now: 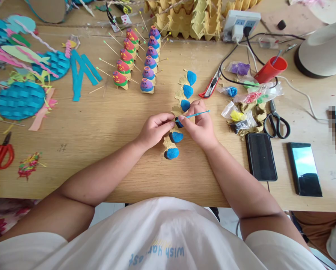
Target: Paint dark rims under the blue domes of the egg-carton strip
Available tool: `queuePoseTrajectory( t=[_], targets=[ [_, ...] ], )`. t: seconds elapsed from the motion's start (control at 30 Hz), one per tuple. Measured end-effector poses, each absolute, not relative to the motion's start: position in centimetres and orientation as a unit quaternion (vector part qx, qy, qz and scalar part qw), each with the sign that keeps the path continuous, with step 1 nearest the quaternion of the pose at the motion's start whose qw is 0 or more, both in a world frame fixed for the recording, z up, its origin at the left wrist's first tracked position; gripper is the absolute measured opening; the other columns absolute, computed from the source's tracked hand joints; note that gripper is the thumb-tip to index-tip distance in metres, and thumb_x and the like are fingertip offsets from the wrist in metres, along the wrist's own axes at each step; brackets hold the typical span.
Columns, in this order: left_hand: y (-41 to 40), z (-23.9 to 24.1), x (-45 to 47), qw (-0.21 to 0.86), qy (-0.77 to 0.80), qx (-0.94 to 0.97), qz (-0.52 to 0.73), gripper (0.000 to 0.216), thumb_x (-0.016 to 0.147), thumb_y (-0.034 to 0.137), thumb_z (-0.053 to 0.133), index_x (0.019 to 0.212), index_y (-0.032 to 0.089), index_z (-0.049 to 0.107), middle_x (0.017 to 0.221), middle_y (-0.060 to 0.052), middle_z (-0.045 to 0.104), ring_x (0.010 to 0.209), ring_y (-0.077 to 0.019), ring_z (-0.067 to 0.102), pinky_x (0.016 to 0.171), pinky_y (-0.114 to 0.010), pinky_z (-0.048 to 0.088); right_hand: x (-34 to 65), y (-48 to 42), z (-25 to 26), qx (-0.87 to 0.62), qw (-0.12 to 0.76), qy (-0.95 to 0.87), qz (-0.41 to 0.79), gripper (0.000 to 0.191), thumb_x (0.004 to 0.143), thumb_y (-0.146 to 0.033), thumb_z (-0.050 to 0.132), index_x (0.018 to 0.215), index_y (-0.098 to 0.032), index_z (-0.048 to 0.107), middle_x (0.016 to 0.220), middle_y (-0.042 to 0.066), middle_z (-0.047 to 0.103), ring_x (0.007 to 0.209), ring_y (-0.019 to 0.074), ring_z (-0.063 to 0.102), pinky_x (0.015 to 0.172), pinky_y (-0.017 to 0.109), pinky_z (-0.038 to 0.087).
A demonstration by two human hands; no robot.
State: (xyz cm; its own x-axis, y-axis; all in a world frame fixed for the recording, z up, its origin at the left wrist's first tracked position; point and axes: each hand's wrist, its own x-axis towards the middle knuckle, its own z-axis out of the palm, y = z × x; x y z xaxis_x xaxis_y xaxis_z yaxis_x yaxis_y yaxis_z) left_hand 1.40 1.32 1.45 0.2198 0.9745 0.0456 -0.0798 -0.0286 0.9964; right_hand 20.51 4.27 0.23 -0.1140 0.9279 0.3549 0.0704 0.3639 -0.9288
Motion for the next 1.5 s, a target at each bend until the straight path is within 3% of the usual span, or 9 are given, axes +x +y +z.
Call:
queuePoseTrajectory(
  t=[1.23, 1.5],
  targets=[
    [1.6, 0.8, 1.2, 0.554, 0.42, 0.533, 0.482, 0.015, 0.09, 0.035, 0.077, 0.083, 0.022, 0.076, 0.066, 0.002, 0.05, 0.062, -0.012, 0.041, 0.057, -0.028, 0.034, 20.5, 4.0, 0.7, -0.393, 0.516, -0.661, 0.377, 0.051, 0.083, -0.075, 0.085, 0.08, -0.029, 0.062, 0.093, 0.003, 0.052, 0.103, 0.0266, 0.056, 0.11, 0.057, 0.051],
    [2.0, 0.4, 1.1, 0.56, 0.408, 0.515, 0.504, 0.021, 0.091, 0.042, 0.081, 0.088, 0.021, 0.08, 0.08, -0.001, 0.069, 0.077, -0.0145, 0.06, 0.073, -0.028, 0.049, 20.5, 4.1, -0.1, -0.39, 0.531, -0.651, 0.377, 0.048, 0.083, -0.073, 0.087, 0.083, -0.03, 0.064, 0.094, 0.003, 0.053, 0.101, 0.0261, 0.057, 0.107, 0.057, 0.054]
  ],
)
